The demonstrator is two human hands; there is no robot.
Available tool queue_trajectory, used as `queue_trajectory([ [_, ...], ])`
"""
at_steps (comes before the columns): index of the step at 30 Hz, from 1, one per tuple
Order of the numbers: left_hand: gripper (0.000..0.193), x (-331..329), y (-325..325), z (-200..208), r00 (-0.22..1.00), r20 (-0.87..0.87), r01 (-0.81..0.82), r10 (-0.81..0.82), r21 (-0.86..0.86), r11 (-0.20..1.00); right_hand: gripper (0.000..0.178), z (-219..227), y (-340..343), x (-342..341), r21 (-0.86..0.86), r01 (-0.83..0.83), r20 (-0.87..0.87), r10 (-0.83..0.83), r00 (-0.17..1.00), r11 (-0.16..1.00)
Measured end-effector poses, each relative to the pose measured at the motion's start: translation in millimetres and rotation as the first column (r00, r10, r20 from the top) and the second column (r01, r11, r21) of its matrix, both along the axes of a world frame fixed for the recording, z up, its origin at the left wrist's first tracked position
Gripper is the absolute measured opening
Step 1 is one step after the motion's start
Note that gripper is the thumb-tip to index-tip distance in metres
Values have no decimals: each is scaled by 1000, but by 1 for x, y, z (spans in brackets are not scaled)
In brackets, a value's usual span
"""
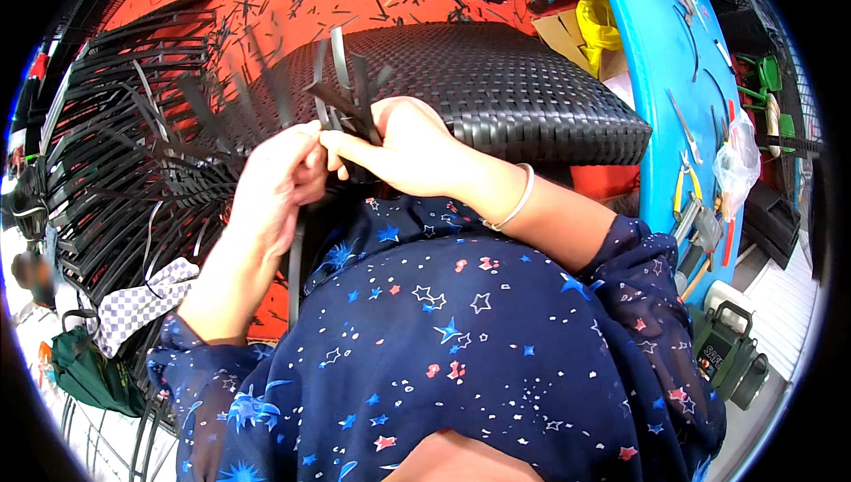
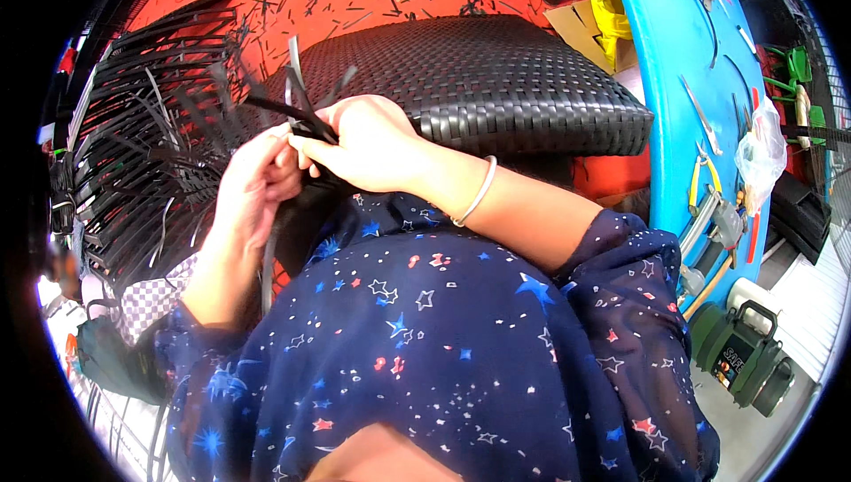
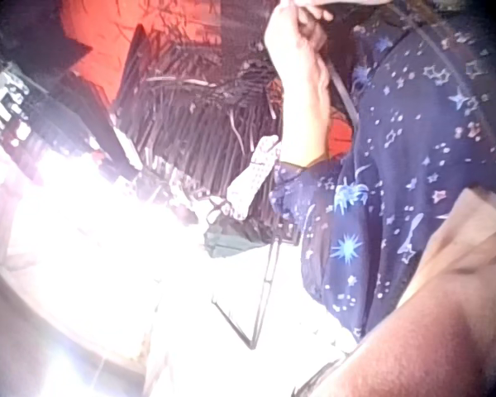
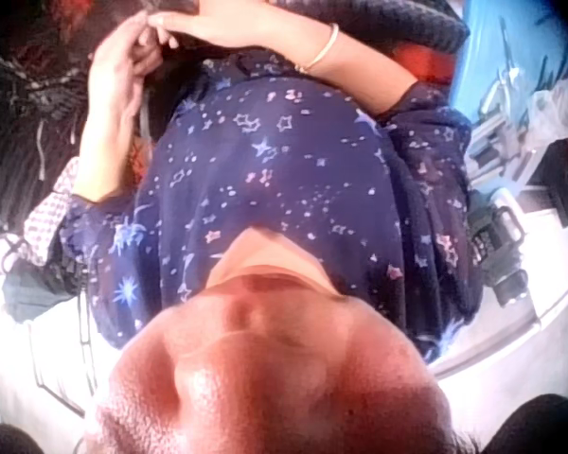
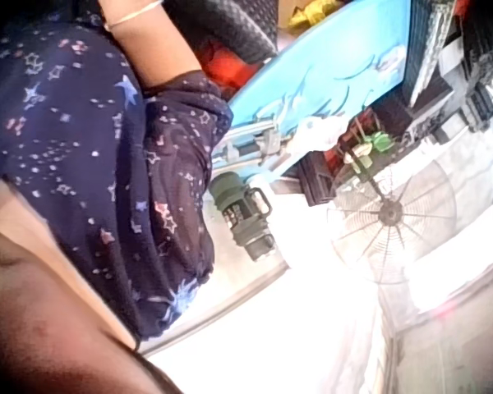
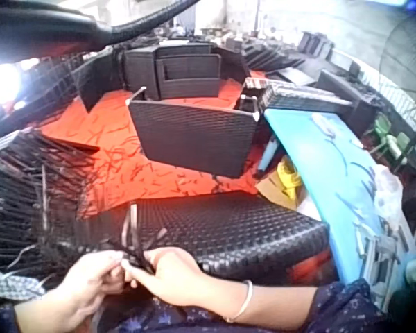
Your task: The person weaves black plastic strips into the frame of a chair seat. They repeatedly thread the strips through the existing weave pattern, pulling them tight to secure the structure. The task involves continuous hand manipulation of the plastic strips to build up the seat surface.
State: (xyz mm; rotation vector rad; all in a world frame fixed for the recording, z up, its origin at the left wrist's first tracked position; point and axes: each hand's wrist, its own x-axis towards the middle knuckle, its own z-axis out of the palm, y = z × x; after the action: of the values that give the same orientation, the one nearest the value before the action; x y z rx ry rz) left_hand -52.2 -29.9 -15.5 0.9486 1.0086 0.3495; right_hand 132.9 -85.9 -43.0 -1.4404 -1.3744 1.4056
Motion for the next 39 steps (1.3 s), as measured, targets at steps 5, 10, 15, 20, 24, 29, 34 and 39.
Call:
queue_trajectory([
  [5,35,-4,-4,16,997,-45,-59,59,-5,998,25,-9,0,-4,160,3,6,-4,1000,987],
  [10,35,-5,-12,32,993,-35,-115,117,42,992,25,-17,1,-7,240,9,15,-13,1000,971],
  [15,36,-2,-19,38,990,-55,-120,126,108,987,25,-14,-1,-6,227,-8,9,6,1000,974],
  [20,34,-3,-8,32,993,58,-113,106,137,984,26,-14,-1,-4,213,-23,-25,29,999,977],
  [24,33,-9,-7,34,997,76,-40,21,253,967,33,-18,-1,2,174,-39,-79,54,995,984],
  [29,31,-17,0,33,998,56,1,-23,371,928,27,-35,0,-5,134,14,-213,15,977,991],
  [34,31,-5,10,39,1000,14,4,-10,393,919,21,-27,-3,0,111,35,-275,-3,961,993],
  [39,30,-9,18,30,999,35,2,-17,393,920,20,-26,-3,-1,64,20,-359,4,934,998],
])
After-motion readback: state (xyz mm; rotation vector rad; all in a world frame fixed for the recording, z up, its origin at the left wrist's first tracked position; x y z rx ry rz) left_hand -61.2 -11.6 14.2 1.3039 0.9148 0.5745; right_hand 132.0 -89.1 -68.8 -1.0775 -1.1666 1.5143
